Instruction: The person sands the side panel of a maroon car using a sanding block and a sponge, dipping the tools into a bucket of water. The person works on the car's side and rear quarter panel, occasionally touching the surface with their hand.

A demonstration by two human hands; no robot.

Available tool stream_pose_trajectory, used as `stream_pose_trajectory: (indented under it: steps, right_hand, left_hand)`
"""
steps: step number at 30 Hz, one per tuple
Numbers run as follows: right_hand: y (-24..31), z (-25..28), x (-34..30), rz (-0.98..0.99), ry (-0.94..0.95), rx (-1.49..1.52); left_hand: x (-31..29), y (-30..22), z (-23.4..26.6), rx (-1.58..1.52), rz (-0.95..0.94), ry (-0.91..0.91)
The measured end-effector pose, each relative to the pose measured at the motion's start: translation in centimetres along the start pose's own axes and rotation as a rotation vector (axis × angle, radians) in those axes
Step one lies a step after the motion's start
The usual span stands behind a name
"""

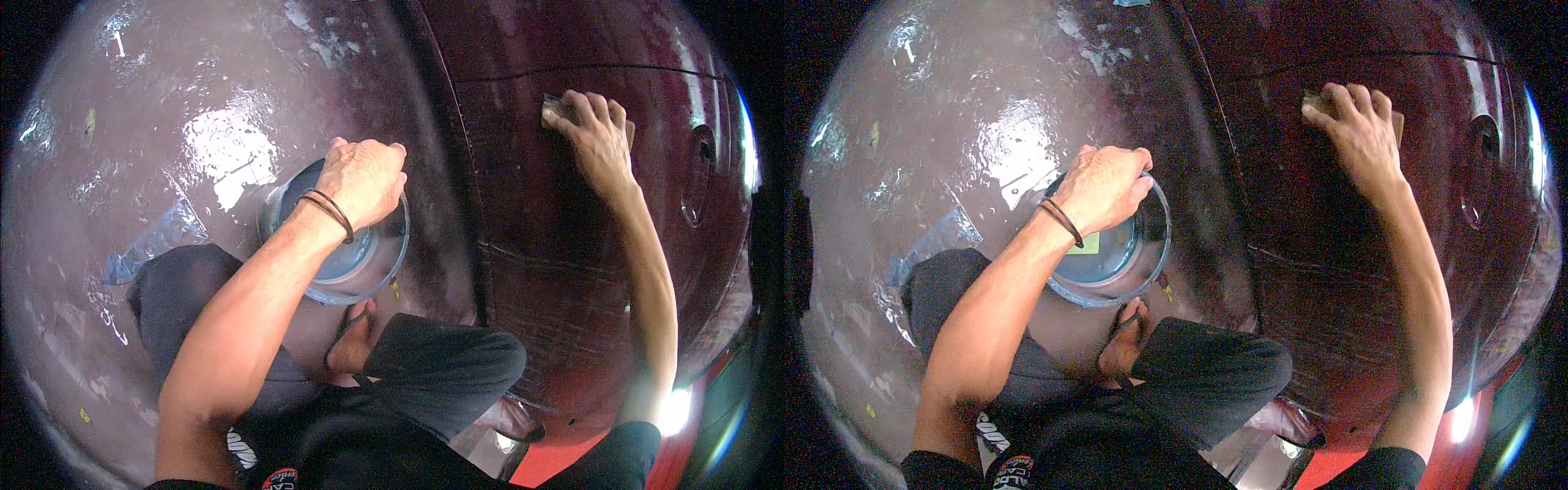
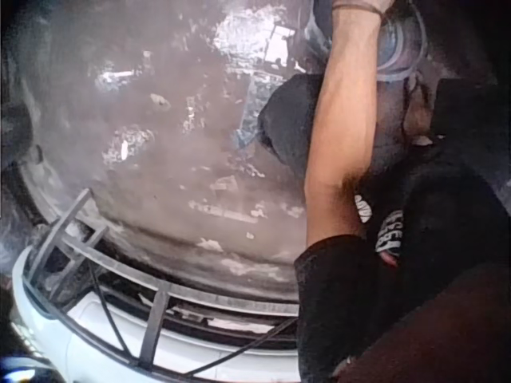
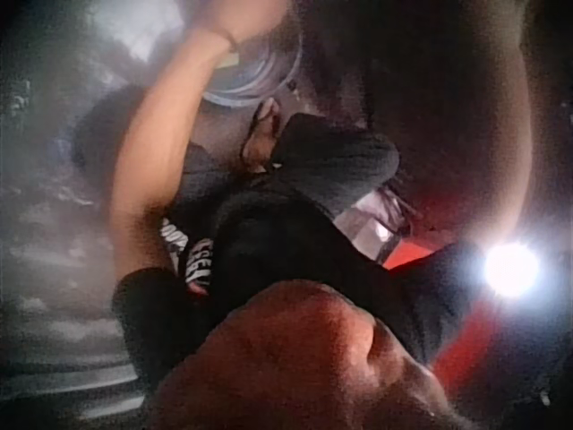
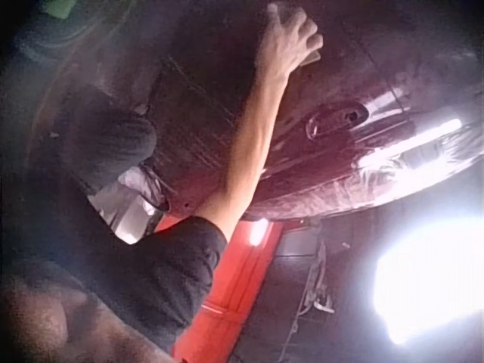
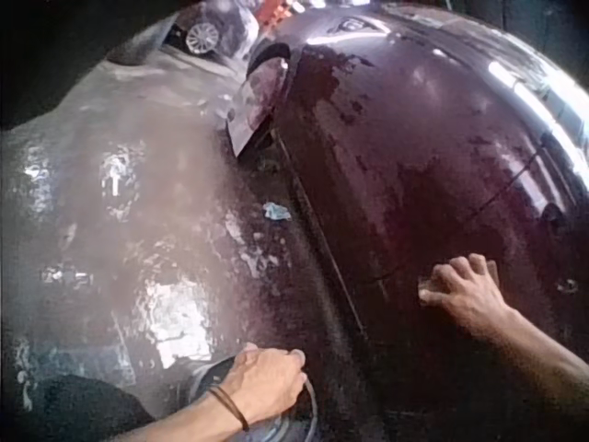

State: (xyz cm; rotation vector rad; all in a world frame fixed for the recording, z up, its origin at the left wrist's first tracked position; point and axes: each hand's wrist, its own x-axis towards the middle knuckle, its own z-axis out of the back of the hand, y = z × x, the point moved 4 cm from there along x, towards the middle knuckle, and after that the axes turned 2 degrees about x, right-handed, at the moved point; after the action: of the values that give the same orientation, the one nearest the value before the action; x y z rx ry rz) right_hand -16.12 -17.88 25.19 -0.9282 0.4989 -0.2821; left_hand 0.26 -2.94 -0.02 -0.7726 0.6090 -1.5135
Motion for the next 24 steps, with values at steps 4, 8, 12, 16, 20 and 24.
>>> stream_pose_trajectory:
  steps: [4, 8, 12, 16, 20, 24]
  right_hand:
    - [0.5, -1.1, 0.0, -0.021, -0.057, -0.023]
    - [2.8, -1.6, 2.5, -0.080, -0.148, 0.066]
    - [8.7, 0.2, 1.3, -0.251, -0.248, 0.386]
    - [15.9, -1.6, -3.0, -0.580, -0.301, 1.194]
    - [21.3, -1.7, -5.5, -1.014, -0.347, 2.305]
    - [25.2, -0.9, -7.8, -1.216, -0.544, 2.903]
  left_hand:
    - [0.0, -0.4, 0.4, -0.007, -0.014, -0.006]
    - [-0.4, 0.4, 0.3, -0.025, -0.001, 0.011]
    - [-0.8, 1.1, 0.3, -0.184, 0.030, -0.027]
    - [-0.7, 0.7, -1.2, -0.345, -0.016, -0.016]
    - [0.0, -0.3, -4.0, -0.794, -0.050, 0.128]
    - [0.0, -3.6, -6.0, -1.364, 0.023, 0.526]
